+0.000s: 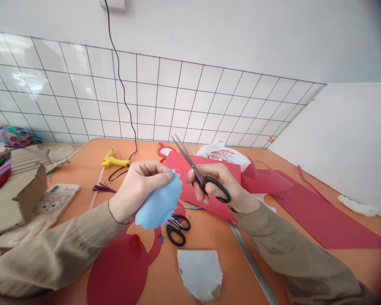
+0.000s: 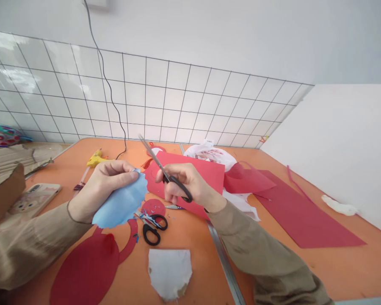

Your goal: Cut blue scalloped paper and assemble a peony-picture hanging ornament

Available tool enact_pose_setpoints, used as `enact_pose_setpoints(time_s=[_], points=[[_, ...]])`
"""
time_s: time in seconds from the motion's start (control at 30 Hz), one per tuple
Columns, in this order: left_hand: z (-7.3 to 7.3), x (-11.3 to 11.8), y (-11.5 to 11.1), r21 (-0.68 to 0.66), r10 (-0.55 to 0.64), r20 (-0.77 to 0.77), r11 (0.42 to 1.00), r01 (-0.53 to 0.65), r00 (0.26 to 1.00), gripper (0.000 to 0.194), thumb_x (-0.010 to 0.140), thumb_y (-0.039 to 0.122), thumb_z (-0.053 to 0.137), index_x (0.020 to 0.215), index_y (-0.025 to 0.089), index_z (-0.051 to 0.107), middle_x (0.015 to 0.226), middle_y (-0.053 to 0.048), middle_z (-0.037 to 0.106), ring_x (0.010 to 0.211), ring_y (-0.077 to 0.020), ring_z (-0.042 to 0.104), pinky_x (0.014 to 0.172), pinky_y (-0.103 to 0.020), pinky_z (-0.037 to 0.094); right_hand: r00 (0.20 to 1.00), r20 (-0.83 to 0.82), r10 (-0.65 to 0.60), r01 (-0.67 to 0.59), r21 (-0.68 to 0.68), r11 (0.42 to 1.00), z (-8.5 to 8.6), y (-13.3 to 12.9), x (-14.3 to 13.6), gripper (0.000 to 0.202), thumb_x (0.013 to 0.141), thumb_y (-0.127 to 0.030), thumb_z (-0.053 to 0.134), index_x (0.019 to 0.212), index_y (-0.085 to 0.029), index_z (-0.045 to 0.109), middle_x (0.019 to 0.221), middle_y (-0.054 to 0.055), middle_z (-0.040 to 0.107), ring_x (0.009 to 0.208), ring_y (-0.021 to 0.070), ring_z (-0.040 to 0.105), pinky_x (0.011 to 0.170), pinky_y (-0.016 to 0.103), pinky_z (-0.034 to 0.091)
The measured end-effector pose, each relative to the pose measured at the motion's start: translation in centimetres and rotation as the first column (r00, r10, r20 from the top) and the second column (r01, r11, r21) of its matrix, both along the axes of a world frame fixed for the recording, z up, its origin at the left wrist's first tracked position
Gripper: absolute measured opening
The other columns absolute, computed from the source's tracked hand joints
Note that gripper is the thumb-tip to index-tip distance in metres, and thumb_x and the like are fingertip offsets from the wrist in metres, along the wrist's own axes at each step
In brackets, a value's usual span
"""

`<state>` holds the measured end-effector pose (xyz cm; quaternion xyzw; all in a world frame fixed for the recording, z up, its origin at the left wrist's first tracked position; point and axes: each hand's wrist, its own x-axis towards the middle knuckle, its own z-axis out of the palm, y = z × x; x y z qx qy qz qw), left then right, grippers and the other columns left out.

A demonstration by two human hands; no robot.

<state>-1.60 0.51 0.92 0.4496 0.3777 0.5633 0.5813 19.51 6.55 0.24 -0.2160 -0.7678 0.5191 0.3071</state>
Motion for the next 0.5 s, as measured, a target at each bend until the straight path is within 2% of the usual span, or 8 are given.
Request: enact_pose_setpoints(time_s=[0.13, 0.23, 0.37, 0.5], points=[[-0.3, 0.2, 0.0, -0.024, -0.049, 0.093, 0.998, 0.051, 0.994, 0.018, 0.065, 0.026, 0.086, 0.061, 0.017, 0.07, 0.058, 0.0, 0.07, 0.048, -0.0121, 0.062, 0.044, -0.02, 0.049, 0.989, -0.146, -0.033, 0.039, 0.038, 0.998, -0.6, 0.1, -0.3, 0.05, 0.08, -0.062, 0.068, 0.098, -0.016, 0.059, 0.069, 0.002, 0.067, 0.053, 0.012, 0.06, 0.052, 0.025, 0.049], [-0.7, 0.5, 0.0, -0.031, -0.054, 0.127, 0.998, 0.058, 0.99, 0.016, 0.066, 0.026, 0.085, 0.063, 0.017, 0.072, 0.06, 0.0, 0.071, 0.05, -0.0121, 0.064, 0.047, -0.02, 0.051, 0.988, -0.15, -0.04, 0.039, -0.004, 0.999, -1.1, -0.3, -1.2, 0.05, 0.076, -0.056, 0.076, 0.1, -0.017, 0.057, 0.07, 0.001, 0.065, 0.056, 0.0123, 0.061, 0.052, 0.025, 0.049], [-1.3, 0.9, 0.0, -0.018, -0.023, 0.124, 1.0, 0.025, 0.992, 0.017, 0.065, 0.026, 0.087, 0.063, 0.016, 0.073, 0.061, -0.001, 0.071, 0.051, -0.011, 0.062, 0.049, -0.021, 0.051, 0.984, -0.122, -0.129, 0.119, -0.086, 0.989, -1.4, -1.8, -2.7, 0.042, 0.064, -0.034, 0.087, 0.091, -0.017, 0.059, 0.069, -0.004, 0.058, 0.058, 0.0094, 0.055, 0.053, 0.022, 0.046], [-2.0, 1.0, 0.3, 0.004, -0.03, 0.079, 1.0, 0.03, 0.996, 0.016, 0.067, 0.028, 0.085, 0.066, 0.016, 0.075, 0.064, -0.002, 0.072, 0.055, -0.0114, 0.063, 0.054, -0.022, 0.051, 0.96, -0.139, -0.244, 0.213, -0.202, 0.956, -1.3, -2.9, -3.6, 0.031, 0.066, -0.019, 0.079, 0.088, -0.018, 0.058, 0.066, -0.006, 0.058, 0.055, 0.0082, 0.054, 0.053, 0.022, 0.046]])
